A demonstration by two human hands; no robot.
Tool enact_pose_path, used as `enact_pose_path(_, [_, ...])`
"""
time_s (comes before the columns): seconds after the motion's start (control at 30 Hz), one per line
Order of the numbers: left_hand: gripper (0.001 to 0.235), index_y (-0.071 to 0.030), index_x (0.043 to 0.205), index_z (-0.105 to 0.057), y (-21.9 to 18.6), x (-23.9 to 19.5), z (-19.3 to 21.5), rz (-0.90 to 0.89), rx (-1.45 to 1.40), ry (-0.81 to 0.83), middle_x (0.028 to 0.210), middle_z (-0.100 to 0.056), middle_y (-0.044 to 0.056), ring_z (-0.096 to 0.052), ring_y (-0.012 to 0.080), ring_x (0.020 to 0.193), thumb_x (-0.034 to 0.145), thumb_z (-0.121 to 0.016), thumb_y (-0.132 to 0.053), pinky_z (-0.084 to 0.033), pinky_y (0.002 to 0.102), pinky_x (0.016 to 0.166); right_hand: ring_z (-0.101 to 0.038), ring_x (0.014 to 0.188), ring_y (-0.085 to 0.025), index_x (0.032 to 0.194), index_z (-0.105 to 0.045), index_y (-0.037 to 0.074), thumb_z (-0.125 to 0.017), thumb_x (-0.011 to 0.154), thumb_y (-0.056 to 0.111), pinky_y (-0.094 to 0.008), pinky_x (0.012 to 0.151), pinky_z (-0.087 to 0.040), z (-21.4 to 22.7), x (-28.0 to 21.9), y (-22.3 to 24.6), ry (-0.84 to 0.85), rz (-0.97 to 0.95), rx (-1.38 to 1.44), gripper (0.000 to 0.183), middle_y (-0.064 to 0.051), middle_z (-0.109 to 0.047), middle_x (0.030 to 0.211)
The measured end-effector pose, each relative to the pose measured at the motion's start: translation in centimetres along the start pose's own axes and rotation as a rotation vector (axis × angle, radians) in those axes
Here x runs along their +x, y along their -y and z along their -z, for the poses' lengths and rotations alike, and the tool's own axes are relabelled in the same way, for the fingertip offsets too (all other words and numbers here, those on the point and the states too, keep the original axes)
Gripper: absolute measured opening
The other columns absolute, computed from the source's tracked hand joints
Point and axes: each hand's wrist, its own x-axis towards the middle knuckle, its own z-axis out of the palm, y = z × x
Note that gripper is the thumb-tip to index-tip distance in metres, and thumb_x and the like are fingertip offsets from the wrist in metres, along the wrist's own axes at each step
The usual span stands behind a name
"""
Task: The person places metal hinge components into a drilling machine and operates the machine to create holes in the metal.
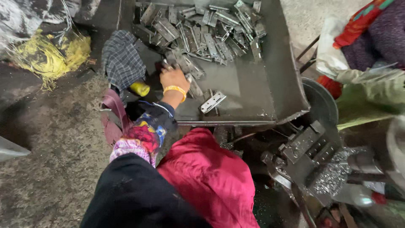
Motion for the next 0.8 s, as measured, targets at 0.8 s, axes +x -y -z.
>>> enact_pose_path(0.8, [0.039, -0.011, 0.114, -0.072, -2.3, -8.3, 1.9, -0.358, -0.281, 0.096, 0.125, -0.067, 0.017, -0.057, 0.0359, 0.123, 0.088, -0.072, -0.039, -0.046, 0.054, 0.1, -0.068, 0.082, -0.03, 0.087, -0.069, 0.013, -0.069, 0.107, 0.035, -0.042, 0.069, -0.052, 3.2, -9.3, 2.9, -0.697, 0.32, -0.003, 0.029, -0.007, -0.069, 0.085])
